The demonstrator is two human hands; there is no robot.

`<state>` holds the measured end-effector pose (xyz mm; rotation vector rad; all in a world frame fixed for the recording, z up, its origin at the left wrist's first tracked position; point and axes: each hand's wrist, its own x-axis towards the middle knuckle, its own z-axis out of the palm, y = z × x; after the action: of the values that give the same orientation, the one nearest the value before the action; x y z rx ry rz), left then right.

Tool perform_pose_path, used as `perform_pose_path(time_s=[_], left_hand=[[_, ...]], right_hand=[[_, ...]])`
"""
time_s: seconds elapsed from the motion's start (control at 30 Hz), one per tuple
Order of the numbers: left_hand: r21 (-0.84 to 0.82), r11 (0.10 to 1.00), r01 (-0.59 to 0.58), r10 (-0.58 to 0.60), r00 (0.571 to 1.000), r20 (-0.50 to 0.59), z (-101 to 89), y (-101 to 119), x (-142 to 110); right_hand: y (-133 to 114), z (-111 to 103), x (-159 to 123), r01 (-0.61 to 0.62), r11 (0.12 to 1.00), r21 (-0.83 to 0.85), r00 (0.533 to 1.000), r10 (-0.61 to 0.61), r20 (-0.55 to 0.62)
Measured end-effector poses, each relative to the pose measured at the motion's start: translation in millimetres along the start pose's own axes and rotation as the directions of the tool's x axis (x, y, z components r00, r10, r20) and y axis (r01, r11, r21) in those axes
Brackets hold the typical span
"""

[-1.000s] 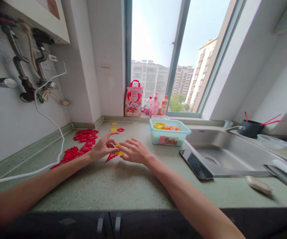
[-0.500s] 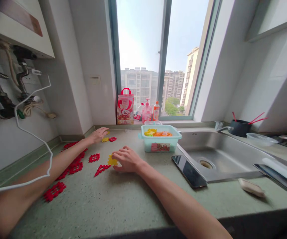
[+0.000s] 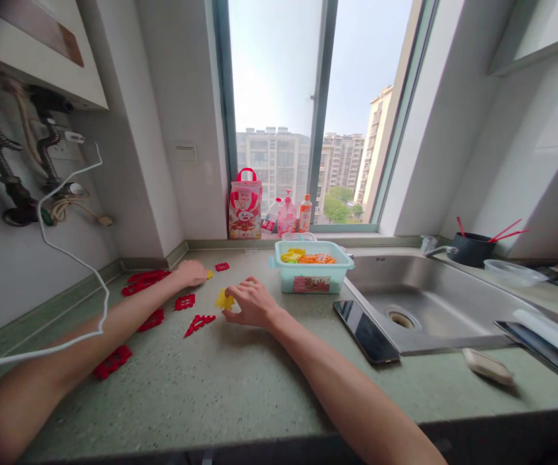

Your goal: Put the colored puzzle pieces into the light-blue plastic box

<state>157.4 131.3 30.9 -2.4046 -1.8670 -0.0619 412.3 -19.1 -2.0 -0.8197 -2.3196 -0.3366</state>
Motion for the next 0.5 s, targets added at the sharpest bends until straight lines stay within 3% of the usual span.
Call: perform_pose_path(time_s=[0.13, 0.3, 0.37, 0.5], left_hand=[[0.069, 0.997, -0.035, 0.036, 0.999, -0.009, -1.7, 26, -44], [0.071, 0.971, -0.227, 0.232, 0.970, -0.074, -13.2, 62, -97], [0.049, 0.936, -0.348, 0.351, 0.929, -0.120, -16.6, 71, -114], [-0.075, 0.808, -0.584, 0.558, 0.801, -0.219, -13.4, 72, -139]], right_hand=[[1, 2, -2, -0.081, 0.997, 0.005, 0.995, 0.082, -0.049], [2, -7, -5, -0.217, 0.976, -0.001, 0.973, 0.216, -0.083], [3, -14, -7, -0.245, 0.969, 0.017, 0.964, 0.245, -0.099], [5, -23, -10, -0.213, 0.975, 0.068, 0.972, 0.219, -0.089]])
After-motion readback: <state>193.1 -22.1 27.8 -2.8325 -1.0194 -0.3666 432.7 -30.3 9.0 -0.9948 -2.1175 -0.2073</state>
